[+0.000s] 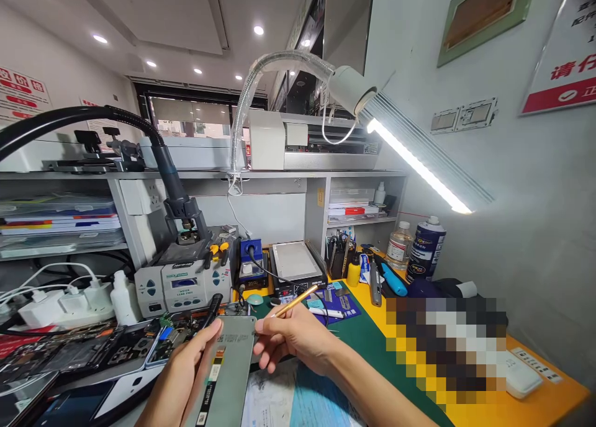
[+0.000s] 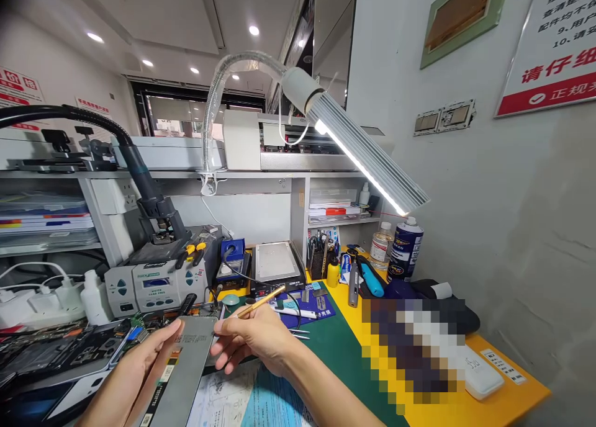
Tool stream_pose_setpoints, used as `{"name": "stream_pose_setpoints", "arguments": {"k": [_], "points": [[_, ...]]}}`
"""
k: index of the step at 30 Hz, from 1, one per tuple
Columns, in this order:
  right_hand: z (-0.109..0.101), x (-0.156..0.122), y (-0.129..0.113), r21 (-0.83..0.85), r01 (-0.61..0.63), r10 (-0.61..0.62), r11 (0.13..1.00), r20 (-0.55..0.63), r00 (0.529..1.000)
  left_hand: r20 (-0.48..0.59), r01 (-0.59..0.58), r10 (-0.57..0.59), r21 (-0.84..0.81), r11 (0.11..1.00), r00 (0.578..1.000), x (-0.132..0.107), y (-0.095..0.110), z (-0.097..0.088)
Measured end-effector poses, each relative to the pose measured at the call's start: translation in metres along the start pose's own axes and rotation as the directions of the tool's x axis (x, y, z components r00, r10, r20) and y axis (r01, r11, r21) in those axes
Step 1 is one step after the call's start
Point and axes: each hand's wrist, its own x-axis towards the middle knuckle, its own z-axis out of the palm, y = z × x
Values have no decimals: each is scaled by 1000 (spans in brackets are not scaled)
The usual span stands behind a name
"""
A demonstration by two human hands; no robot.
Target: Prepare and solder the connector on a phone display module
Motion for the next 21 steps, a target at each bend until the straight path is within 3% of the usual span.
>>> {"name": "stream_pose_setpoints", "arguments": {"k": [12,21], "points": [[0,0,0,-67,-78,81,995,49,996,134,40,-45,41,998,990,-1,-2,-3],[-4,2,1,-45,-56,56,997,-1,998,87,-30,21,110,994,996,5,-4,-9]]}}
